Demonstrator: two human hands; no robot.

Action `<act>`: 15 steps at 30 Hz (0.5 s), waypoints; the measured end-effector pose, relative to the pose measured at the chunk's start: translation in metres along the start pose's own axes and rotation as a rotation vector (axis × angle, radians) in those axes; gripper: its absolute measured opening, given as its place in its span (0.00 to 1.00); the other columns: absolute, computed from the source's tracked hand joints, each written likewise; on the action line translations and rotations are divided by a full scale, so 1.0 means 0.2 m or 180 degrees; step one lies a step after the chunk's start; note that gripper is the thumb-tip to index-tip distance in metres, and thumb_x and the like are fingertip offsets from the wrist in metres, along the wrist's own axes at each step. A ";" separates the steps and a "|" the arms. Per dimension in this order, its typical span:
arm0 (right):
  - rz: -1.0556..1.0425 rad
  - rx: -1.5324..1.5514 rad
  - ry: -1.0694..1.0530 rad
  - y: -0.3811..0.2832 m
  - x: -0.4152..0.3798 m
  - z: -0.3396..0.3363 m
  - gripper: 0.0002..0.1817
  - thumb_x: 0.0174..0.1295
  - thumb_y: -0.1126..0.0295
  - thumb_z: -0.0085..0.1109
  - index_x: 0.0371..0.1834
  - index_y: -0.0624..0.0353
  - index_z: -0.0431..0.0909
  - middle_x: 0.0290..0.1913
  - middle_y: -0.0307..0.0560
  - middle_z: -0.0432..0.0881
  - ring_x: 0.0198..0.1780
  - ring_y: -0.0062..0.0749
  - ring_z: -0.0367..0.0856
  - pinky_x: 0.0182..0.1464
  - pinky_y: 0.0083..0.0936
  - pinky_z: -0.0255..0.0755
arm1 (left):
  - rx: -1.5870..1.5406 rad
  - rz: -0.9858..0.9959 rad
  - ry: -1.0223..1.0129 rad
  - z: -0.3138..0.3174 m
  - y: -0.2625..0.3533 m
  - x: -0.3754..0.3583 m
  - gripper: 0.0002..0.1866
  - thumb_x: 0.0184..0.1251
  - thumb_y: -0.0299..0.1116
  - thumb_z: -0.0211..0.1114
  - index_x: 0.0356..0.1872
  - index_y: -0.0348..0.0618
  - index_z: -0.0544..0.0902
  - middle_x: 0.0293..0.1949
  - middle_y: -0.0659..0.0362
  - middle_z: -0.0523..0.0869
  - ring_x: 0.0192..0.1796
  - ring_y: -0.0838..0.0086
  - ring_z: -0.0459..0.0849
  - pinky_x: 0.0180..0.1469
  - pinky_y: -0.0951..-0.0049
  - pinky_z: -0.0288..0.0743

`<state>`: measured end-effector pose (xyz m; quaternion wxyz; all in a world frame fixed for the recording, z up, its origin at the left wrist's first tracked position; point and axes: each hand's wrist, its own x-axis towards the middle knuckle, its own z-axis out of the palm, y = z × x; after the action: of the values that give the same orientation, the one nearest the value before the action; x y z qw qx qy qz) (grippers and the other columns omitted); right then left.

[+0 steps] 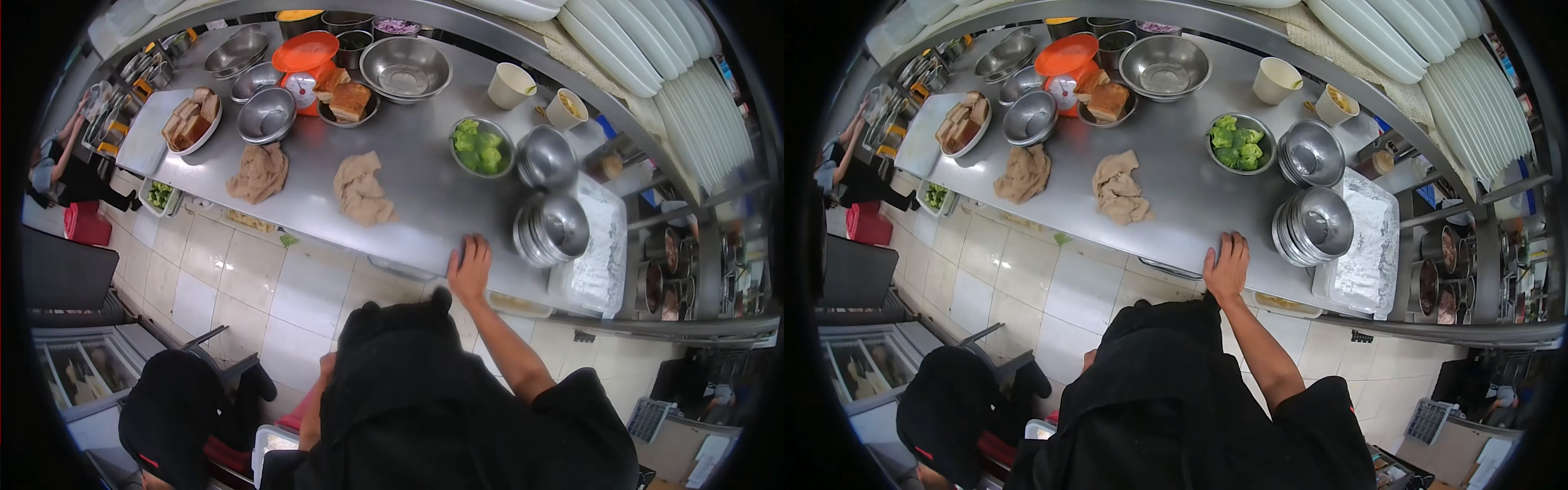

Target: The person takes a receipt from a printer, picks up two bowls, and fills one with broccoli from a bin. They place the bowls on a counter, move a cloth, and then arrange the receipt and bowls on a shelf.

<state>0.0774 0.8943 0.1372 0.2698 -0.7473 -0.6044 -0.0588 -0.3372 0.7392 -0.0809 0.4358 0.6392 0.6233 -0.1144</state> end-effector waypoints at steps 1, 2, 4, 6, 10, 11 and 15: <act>0.0001 0.0003 0.0003 0.00 0.00 0.00 0.24 0.58 0.66 0.54 0.57 0.63 0.66 0.60 0.61 0.65 0.63 0.58 0.61 0.63 0.47 0.58 | -0.0006 -0.0018 -0.0004 0.00 0.00 0.00 0.20 0.63 0.50 0.51 0.36 0.47 0.85 0.35 0.47 0.86 0.42 0.54 0.85 0.43 0.56 0.76; 0.0001 0.0006 0.0008 0.00 0.00 0.00 0.24 0.58 0.66 0.54 0.57 0.63 0.66 0.60 0.61 0.65 0.63 0.58 0.61 0.63 0.47 0.58 | -0.0025 -0.0053 -0.0011 0.00 0.01 0.00 0.20 0.63 0.50 0.51 0.36 0.47 0.85 0.36 0.47 0.86 0.43 0.54 0.85 0.43 0.56 0.76; 0.0001 -0.0006 0.0009 0.00 0.00 0.00 0.24 0.58 0.66 0.54 0.57 0.63 0.66 0.60 0.61 0.65 0.63 0.58 0.61 0.63 0.47 0.58 | -0.0063 -0.0122 -0.0023 0.00 0.01 0.00 0.20 0.63 0.49 0.51 0.36 0.46 0.85 0.36 0.47 0.86 0.43 0.54 0.85 0.44 0.57 0.75; 0.0006 -0.0036 -0.0001 0.00 0.00 0.00 0.24 0.58 0.66 0.53 0.57 0.63 0.66 0.60 0.61 0.65 0.63 0.58 0.61 0.63 0.47 0.58 | -0.0039 -0.0147 -0.0066 0.00 0.01 0.00 0.20 0.63 0.49 0.51 0.37 0.47 0.85 0.37 0.47 0.86 0.44 0.54 0.85 0.44 0.57 0.75; 0.0009 -0.0022 0.0004 0.00 0.00 0.00 0.24 0.58 0.66 0.53 0.58 0.63 0.66 0.60 0.60 0.65 0.63 0.58 0.61 0.63 0.47 0.58 | -0.0149 -0.0162 -0.0091 0.00 0.01 0.00 0.20 0.63 0.50 0.51 0.38 0.47 0.85 0.37 0.46 0.86 0.44 0.54 0.85 0.45 0.57 0.75; 0.0015 -0.0016 0.0006 0.00 0.00 0.00 0.24 0.58 0.66 0.53 0.58 0.63 0.66 0.60 0.60 0.65 0.63 0.58 0.61 0.63 0.47 0.58 | -0.0132 -0.0147 -0.0079 0.00 0.00 0.00 0.20 0.63 0.50 0.51 0.39 0.48 0.85 0.37 0.47 0.86 0.44 0.54 0.85 0.45 0.57 0.75; 0.0026 -0.0027 0.0006 0.00 0.00 0.00 0.24 0.58 0.66 0.54 0.58 0.63 0.66 0.60 0.60 0.65 0.63 0.57 0.61 0.63 0.47 0.58 | 0.0086 -0.0072 -0.0106 0.00 -0.01 0.01 0.20 0.63 0.50 0.50 0.39 0.48 0.84 0.38 0.47 0.86 0.45 0.54 0.84 0.45 0.57 0.76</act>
<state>0.0767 0.8940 0.1368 0.2675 -0.7509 -0.6008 -0.0609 -0.3381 0.7400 -0.0835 0.4361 0.6359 0.6215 -0.1383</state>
